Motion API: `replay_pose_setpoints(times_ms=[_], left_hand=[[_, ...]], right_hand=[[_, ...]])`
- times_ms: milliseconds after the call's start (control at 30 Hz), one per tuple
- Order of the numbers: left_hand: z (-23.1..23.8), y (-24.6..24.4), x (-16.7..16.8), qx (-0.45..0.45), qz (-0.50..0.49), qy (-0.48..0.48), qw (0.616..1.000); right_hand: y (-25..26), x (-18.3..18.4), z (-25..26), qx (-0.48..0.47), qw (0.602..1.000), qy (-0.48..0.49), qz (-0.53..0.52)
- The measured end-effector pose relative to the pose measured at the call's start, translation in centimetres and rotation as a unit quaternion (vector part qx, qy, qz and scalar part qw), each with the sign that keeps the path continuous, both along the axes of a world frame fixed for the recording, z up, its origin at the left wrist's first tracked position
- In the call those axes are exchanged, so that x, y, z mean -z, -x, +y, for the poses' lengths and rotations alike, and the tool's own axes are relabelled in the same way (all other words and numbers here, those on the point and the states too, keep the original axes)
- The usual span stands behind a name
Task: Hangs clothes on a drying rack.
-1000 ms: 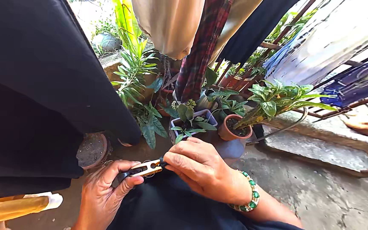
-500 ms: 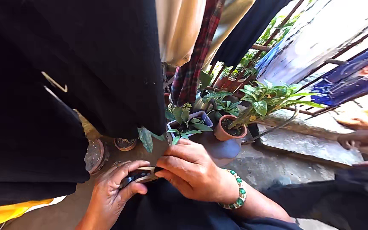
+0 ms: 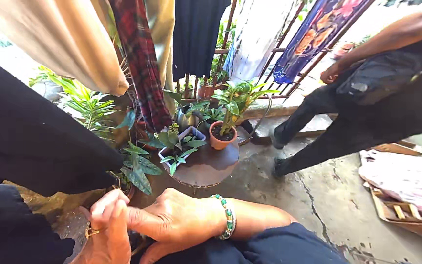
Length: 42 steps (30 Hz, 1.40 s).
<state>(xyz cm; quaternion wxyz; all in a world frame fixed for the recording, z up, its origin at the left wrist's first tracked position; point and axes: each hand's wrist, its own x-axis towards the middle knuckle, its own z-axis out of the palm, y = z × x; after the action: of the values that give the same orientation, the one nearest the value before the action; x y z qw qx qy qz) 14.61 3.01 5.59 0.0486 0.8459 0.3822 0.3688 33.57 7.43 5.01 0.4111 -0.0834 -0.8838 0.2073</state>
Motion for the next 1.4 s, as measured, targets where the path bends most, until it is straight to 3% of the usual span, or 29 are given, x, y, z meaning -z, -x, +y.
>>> replay_pose_setpoints(times_ms=[133, 267, 333, 467, 633, 767, 833, 1000, 1167, 1267, 1400], left_hand=[[-0.2, -1.4, -0.7, 0.028, -0.012, 0.028, 0.999], [-0.7, -1.8, -1.1, 0.058, -0.158, 0.108, 0.98], [-1.0, -1.1, -0.8, 0.078, -0.178, 0.15, 0.969], [-1.4, 1.0, 0.9, 0.092, -0.091, 0.208, 0.97], [-1.4, 2.5, 2.7, -0.007, 0.043, 0.101, 0.994], [-1.9, 2.8, 3.3, -0.023, 0.076, 0.203, 0.976], [-2.0, 2.3, 3.0, -0.042, 0.132, 0.207, 0.969], [0.5, 1.6, 0.8, -0.025, 0.244, 0.123, 0.962], [3.2, -0.9, -2.3, 0.002, 0.351, -0.023, 0.936], [4.7, -2.7, -3.2, -0.003, 0.321, -0.155, 0.934], [4.0, -3.2, -5.7, 0.035, 0.183, -0.272, 0.944]], right_hand=[[-0.2, 0.8, -0.6, 0.019, 0.997, -0.044, 0.067], [-0.3, 1.2, -1.0, 0.04, 0.991, -0.034, 0.12], [-0.8, 1.1, -1.0, 0.031, 0.993, -0.031, 0.108], [-1.4, 1.5, -0.9, 0.032, 0.994, -0.047, 0.092], [-1.9, 1.5, -0.1, 0.026, 0.991, -0.021, 0.13], [-2.4, 1.5, 0.3, 0.028, 0.992, -0.028, 0.119], [-2.8, 1.4, 0.7, 0.035, 0.996, -0.031, 0.074], [-5.8, -0.1, 1.9, 0.044, 0.994, -0.029, -0.096], [-8.4, -0.6, 2.0, 0.09, 0.987, -0.047, -0.123], [-9.7, -0.3, 1.9, 0.195, 0.971, -0.123, -0.067], [-12.5, -0.6, 1.3, 0.259, 0.954, -0.143, 0.043]])
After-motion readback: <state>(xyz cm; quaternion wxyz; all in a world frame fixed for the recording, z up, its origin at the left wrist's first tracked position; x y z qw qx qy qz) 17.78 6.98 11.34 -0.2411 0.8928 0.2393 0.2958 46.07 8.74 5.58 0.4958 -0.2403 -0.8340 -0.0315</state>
